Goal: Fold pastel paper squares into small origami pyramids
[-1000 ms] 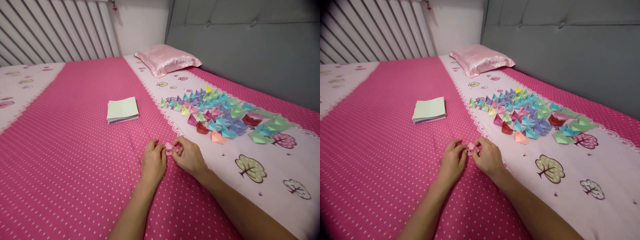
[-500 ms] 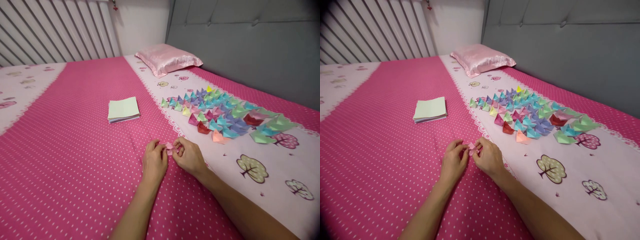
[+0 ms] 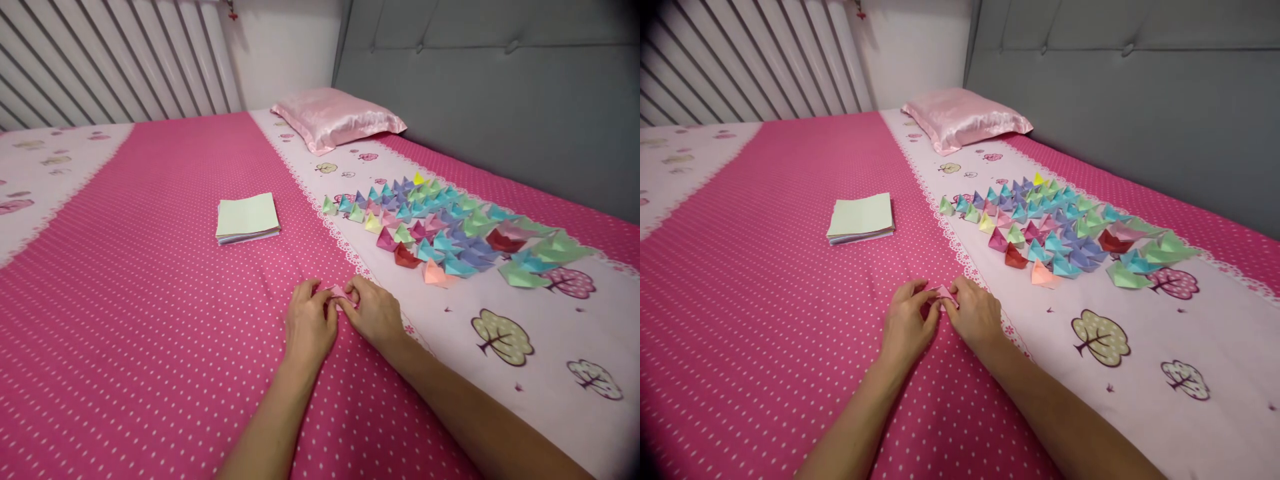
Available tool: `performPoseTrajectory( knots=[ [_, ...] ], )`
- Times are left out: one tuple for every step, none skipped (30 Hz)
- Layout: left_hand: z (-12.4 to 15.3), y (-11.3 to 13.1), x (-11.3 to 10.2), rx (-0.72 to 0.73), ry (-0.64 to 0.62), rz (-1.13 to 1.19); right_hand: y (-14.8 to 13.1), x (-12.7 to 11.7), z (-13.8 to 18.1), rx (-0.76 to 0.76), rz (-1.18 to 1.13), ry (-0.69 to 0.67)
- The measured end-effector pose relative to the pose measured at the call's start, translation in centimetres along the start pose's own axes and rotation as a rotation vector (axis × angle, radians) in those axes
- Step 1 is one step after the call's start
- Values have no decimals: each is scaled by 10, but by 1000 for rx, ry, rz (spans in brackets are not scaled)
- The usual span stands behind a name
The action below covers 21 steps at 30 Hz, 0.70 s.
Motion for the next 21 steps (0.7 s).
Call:
performPoseTrajectory(
  knots=[
    [0,0,0,0,2,0,0,1,0,-3,4,-3],
    [0,0,0,-1,3,1,-1,1,0,-15,-4,0],
    [0,0,0,-2,2,1,-1,1,0,-37,-21,11],
    [0,0,0,-2,-1,1,-2,0,0,-68,-45,30],
    [0,0,1,-1,-6,-1,-3,0,0,-104,-72,49],
    [0,1,1,1,-11,-4,-4,0,0,-139,-98,64],
    [0,1,1,4,-15,-7,-4,0,0,-171,-122,73],
    [0,1,1,8,-18,-8,-4,1,0,-195,-143,75],
    [0,1,1,10,-19,-8,-3,1,-1,-210,-159,73],
    [0,2,0,11,-18,-6,-2,2,-1,-218,-168,71],
    [0,2,0,13,-18,-2,-2,1,-1,-224,-171,71],
    [0,2,0,14,-17,5,-3,0,0,-229,-168,73],
    [0,3,-1,14,-14,12,-4,-1,0,-234,-164,75],
    [0,3,-2,15,-11,22,-6,-3,1,-237,-160,77],
    [0,4,-3,16,-11,34,-8,-6,2,-232,-160,78],
    [0,5,-4,17,-12,50,-9,-8,3,-217,-163,77],
    [0,5,-4,16,-15,65,-10,-10,3,-188,-170,71],
    [-1,5,-5,16,-22,79,-9,-11,4,-151,-177,59],
    [-1,6,-4,17,-35,87,-8,-12,4,-111,-181,39],
    [-1,6,-4,20,-52,88,-7,-12,5,-76,-181,15],
    [-1,5,-3,21,-69,84,-6,-11,5,-50,-176,-11]
  ],
)
Point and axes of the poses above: each hand's wrist, its own z-axis away from the middle knuckle, its own x-axis out of the palm, y = z × x, the point moved 7 cm from there along -z, towards the middle knuckle, and after that the axes turned 3 degrees about -z, right-handed, at the moved point
